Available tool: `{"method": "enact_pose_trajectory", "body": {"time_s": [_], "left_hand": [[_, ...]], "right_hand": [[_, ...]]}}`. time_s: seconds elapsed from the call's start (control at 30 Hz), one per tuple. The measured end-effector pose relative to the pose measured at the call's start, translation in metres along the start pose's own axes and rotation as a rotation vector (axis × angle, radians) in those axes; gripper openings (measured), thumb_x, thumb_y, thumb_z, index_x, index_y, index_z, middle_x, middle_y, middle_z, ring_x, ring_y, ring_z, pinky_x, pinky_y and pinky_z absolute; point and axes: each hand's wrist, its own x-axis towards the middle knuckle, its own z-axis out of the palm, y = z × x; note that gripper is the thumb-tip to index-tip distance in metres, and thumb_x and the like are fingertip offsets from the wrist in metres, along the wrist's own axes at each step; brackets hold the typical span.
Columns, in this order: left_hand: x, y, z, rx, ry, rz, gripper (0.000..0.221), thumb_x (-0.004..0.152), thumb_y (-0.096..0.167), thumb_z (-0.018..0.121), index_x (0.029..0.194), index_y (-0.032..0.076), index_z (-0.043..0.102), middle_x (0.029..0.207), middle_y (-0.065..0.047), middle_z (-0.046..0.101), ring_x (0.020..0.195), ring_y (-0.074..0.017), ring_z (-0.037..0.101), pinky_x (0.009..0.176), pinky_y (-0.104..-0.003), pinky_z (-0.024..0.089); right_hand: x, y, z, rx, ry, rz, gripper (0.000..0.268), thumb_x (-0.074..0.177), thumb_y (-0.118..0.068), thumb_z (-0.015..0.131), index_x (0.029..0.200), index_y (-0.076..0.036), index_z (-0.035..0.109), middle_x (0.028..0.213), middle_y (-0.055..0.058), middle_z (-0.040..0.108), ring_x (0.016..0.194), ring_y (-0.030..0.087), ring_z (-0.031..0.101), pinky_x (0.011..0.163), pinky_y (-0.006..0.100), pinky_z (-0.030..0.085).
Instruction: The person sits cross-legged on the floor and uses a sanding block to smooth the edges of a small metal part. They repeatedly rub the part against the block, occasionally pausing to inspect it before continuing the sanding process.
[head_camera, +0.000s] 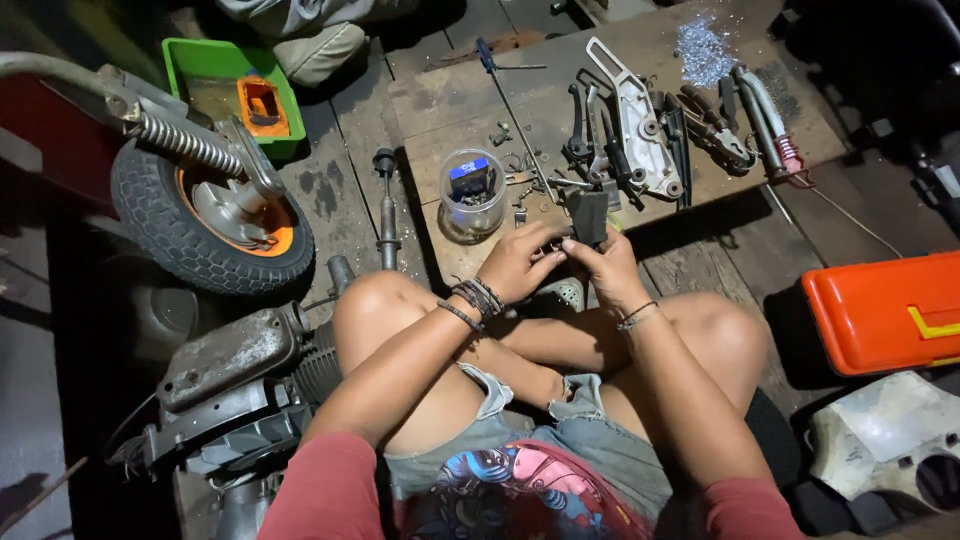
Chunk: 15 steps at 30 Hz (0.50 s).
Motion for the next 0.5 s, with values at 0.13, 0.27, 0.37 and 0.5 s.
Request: {"method": "enact_pose_trajectory", "body": {"time_s": [0.13,0.27,0.37,0.5], "left_hand": [[-0.001,-0.016,0.002,0.083,0.000,0.000,0.022,0.094,0.020,0.070,0.110,0.005,0.067,0.099,-0.018,0.068,0.096,-0.0425,0.069,0.084,-0.048,0.058],[0.003,-0.011,-0.007,0.157,-0.022,0.095,0.021,0.093,0.022,0.069,0.097,0.003,0.060,0.090,-0.019,0.060,0.090,-0.0434,0.065,0.077,-0.049,0.055],[0.007,-0.006,-0.013,0.158,-0.037,0.140,0.023,0.092,0.023,0.070,0.094,0.004,0.058,0.086,-0.018,0.057,0.087,-0.0430,0.064,0.075,-0.050,0.054],[0.011,0.010,-0.021,0.157,-0.055,0.166,0.024,0.091,0.024,0.070,0.088,0.006,0.054,0.081,-0.014,0.053,0.083,-0.0399,0.063,0.072,-0.047,0.053]], "right_hand": [[0.005,0.012,-0.006,-0.027,-0.011,-0.012,0.023,0.083,-0.006,0.085,0.096,-0.001,0.065,0.075,0.009,0.066,0.063,0.016,0.067,0.048,0.026,0.051],[0.003,0.011,-0.008,-0.027,-0.017,0.004,0.025,0.082,-0.005,0.086,0.092,-0.002,0.064,0.072,0.010,0.065,0.061,0.017,0.065,0.047,0.028,0.049],[0.004,0.003,-0.009,-0.012,-0.024,0.018,0.025,0.082,-0.004,0.086,0.091,-0.001,0.062,0.068,0.012,0.063,0.054,0.019,0.063,0.043,0.030,0.047],[0.003,0.002,-0.011,-0.020,-0.049,0.016,0.023,0.082,-0.001,0.085,0.089,0.000,0.062,0.066,0.016,0.061,0.052,0.023,0.064,0.041,0.032,0.046]]}}
